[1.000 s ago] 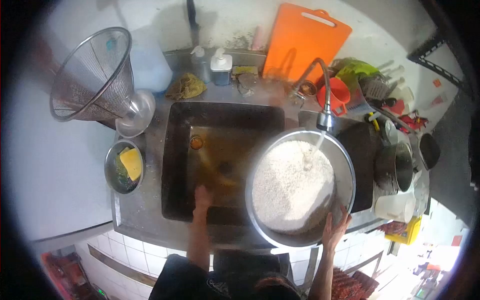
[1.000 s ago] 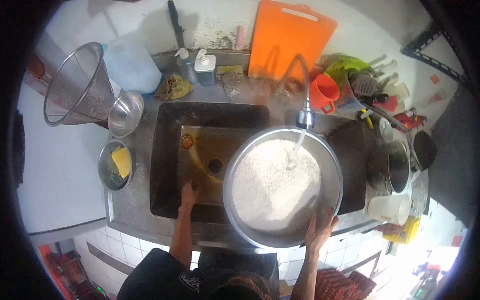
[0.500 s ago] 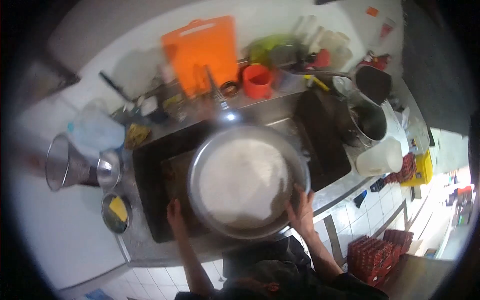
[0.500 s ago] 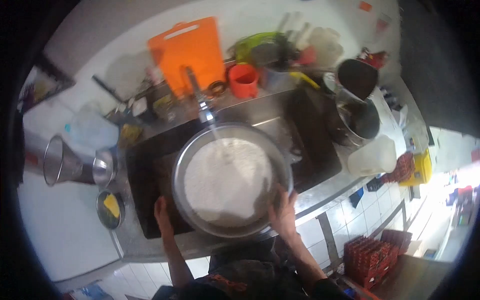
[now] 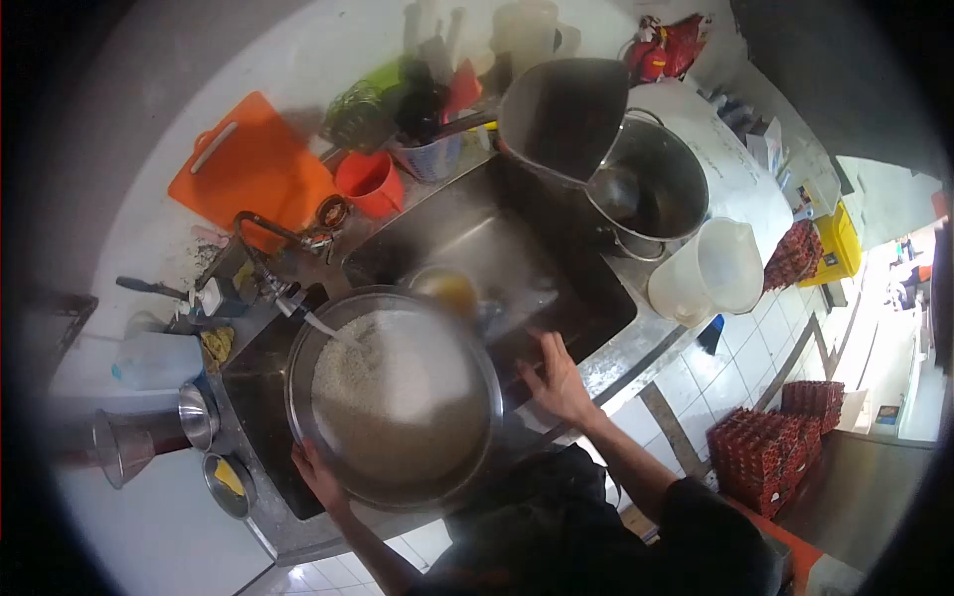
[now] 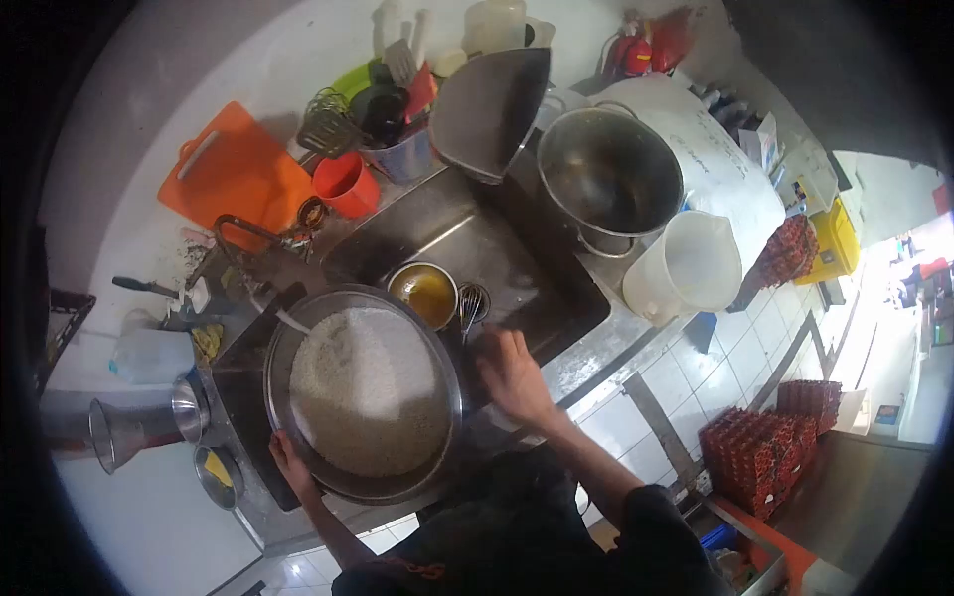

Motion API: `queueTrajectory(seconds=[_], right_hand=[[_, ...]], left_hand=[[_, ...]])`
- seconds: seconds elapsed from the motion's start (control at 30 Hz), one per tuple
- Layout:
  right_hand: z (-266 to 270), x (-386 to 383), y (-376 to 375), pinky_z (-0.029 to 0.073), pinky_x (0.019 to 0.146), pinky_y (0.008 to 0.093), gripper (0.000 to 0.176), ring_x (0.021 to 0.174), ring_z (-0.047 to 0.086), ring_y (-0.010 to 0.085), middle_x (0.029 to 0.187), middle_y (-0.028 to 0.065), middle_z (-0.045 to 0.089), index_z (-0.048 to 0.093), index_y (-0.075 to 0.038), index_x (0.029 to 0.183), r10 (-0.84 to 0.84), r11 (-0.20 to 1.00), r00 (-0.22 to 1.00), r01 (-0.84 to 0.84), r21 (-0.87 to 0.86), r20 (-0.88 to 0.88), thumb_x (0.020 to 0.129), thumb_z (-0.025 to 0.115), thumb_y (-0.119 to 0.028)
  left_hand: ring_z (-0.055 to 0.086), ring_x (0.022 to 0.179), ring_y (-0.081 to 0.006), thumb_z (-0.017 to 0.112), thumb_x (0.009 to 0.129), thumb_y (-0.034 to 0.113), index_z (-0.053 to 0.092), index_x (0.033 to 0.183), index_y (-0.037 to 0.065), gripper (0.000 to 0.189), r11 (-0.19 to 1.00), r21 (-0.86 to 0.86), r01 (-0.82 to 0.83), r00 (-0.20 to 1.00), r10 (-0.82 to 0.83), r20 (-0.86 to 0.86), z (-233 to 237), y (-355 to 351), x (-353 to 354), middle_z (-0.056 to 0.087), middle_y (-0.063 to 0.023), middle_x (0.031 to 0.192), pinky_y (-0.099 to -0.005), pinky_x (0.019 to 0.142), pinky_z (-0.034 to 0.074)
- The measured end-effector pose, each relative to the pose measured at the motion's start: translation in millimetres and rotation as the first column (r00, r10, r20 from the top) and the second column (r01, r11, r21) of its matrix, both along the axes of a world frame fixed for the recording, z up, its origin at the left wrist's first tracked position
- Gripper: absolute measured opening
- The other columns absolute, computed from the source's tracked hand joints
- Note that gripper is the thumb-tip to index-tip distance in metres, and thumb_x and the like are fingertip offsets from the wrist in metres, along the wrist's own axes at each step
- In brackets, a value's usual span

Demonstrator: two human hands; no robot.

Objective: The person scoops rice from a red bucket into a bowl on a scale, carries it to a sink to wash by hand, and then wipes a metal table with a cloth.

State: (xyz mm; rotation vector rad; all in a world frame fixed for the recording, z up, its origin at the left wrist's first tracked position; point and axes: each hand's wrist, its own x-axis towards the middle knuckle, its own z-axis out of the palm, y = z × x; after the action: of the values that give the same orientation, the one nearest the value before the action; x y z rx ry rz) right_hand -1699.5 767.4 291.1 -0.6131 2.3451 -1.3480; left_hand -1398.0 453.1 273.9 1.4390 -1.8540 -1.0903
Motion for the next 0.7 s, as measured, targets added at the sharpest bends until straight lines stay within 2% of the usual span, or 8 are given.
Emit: queueTrajectory(seconds=[0.13, 0.17, 0.23, 0.27, 0.33, 0.43, 0.53, 0.7], right_hand=[[-61.9, -43.6, 9.8, 0.05, 0.09, 0.0496, 0.053, 0.11, 0.058, 0.042, 0.12, 0.022, 0.054, 0.045, -0.01, 0.133, 0.139, 0.963, 0.986, -0.114, 0.246, -0.088, 0.083, 0.063, -0.013], [-69.2, -51.1, 7.8, 0.05, 0.09, 0.0496, 0.053, 0.11, 0.058, 0.042, 0.12, 0.022, 0.054, 0.045, -0.01, 0.133, 0.138, 0.964, 0.987, -0.116, 0.24, -0.078, 0.083, 0.063, -0.013], [-84.1, -65.5, 2.5, 0.051, 0.093, 0.0473, 0.052, 0.111, 0.059, 0.0392, 0.12, 0.0214, 0.056, 0.046, -0.01, 0.132, 0.275, 0.805, 0.957, -0.279, 0.524, 0.087, 0.082, 0.061, -0.015], [-94.0, -69.6, -0.3, 0.051, 0.094, 0.0474, 0.046, 0.11, 0.061, 0.0386, 0.12, 0.0219, 0.06, 0.047, -0.009, 0.13, 0.37, 0.749, 0.926, -0.347, 0.564, 0.078, 0.085, 0.055, -0.02], [-112.1, -72.8, -12.4, 0.05, 0.093, 0.0484, 0.044, 0.109, 0.062, 0.0392, 0.119, 0.0224, 0.06, 0.049, -0.009, 0.128, 0.412, 0.751, 0.908, -0.384, 0.537, 0.072, 0.087, 0.053, -0.024], [-118.0, -63.8, -33.7, 0.05, 0.094, 0.0501, 0.043, 0.108, 0.062, 0.0395, 0.12, 0.0233, 0.061, 0.051, -0.009, 0.127, 0.455, 0.714, 0.88, -0.452, 0.535, 0.136, 0.09, 0.049, -0.03], [-116.1, -51.0, -45.3, 0.049, 0.094, 0.0503, 0.044, 0.108, 0.062, 0.0394, 0.119, 0.0233, 0.062, 0.052, -0.01, 0.128, 0.436, 0.701, 0.872, -0.485, 0.523, 0.225, 0.091, 0.049, -0.033], [-120.7, -33.8, -41.6, 0.048, 0.095, 0.0494, 0.047, 0.109, 0.061, 0.0402, 0.116, 0.0226, 0.064, 0.051, -0.012, 0.131, 0.479, 0.706, 0.827, -0.562, 0.43, 0.294, 0.089, 0.053, -0.034]], left_hand=[[0.052, 0.109, -0.0215, 0.053, 0.101, 0.036, 0.044, 0.134, -0.003, 0.052, 0.995, -0.087, -0.04, 0.997, 0.034, -0.068, -6.9, 15.4, -6.2, 0.055, -0.0146, 0.123, -0.0325, 0.096, 0.04], [0.052, 0.109, -0.0215, 0.053, 0.101, 0.036, 0.044, 0.134, -0.003, 0.052, 0.995, -0.092, -0.039, 0.998, 0.034, -0.057, -3.9, 17.9, -8.0, 0.055, -0.0146, 0.123, -0.0325, 0.096, 0.04], [0.052, 0.111, -0.0219, 0.053, 0.101, 0.034, 0.04, 0.137, -0.004, 0.054, 0.99, -0.134, -0.03, 0.999, 0.034, 0.029, 2.5, 20.5, -12.3, 0.054, -0.0171, 0.127, -0.0334, 0.096, 0.041], [0.052, 0.111, -0.0219, 0.053, 0.101, 0.034, 0.04, 0.137, -0.004, 0.054, 0.99, -0.141, -0.027, 0.999, 0.032, 0.039, 3.7, 20.0, -12.5, 0.054, -0.0171, 0.127, -0.0334, 0.096, 0.041], [0.049, 0.119, -0.0285, 0.054, 0.1, 0.039, 0.041, 0.138, -0.007, 0.061, 0.998, -0.032, -0.048, 0.999, 0.048, 0.001, 7.3, 22.0, -14.3, 0.052, -0.0226, 0.132, -0.0363, 0.104, 0.035], [0.051, 0.118, -0.0306, 0.055, 0.1, 0.038, 0.043, 0.137, -0.006, 0.059, 0.986, -0.143, -0.09, 0.982, 0.112, 0.154, 17.1, 28.9, -23.4, 0.054, -0.0233, 0.13, -0.0369, 0.102, 0.037], [0.051, 0.119, -0.0317, 0.055, 0.099, 0.038, 0.043, 0.137, -0.005, 0.059, 0.984, -0.132, -0.122, 0.981, 0.14, 0.136, 15.2, 29.4, -24.3, 0.054, -0.024, 0.13, -0.0375, 0.103, 0.037], [0.052, 0.116, -0.0267, 0.056, 0.1, 0.035, 0.045, 0.134, -0.006, 0.054, 0.981, -0.157, -0.112, 0.983, 0.132, 0.127, 8.8, 27.0, -19.1, 0.056, -0.0203, 0.126, -0.0341, 0.1, 0.039]])
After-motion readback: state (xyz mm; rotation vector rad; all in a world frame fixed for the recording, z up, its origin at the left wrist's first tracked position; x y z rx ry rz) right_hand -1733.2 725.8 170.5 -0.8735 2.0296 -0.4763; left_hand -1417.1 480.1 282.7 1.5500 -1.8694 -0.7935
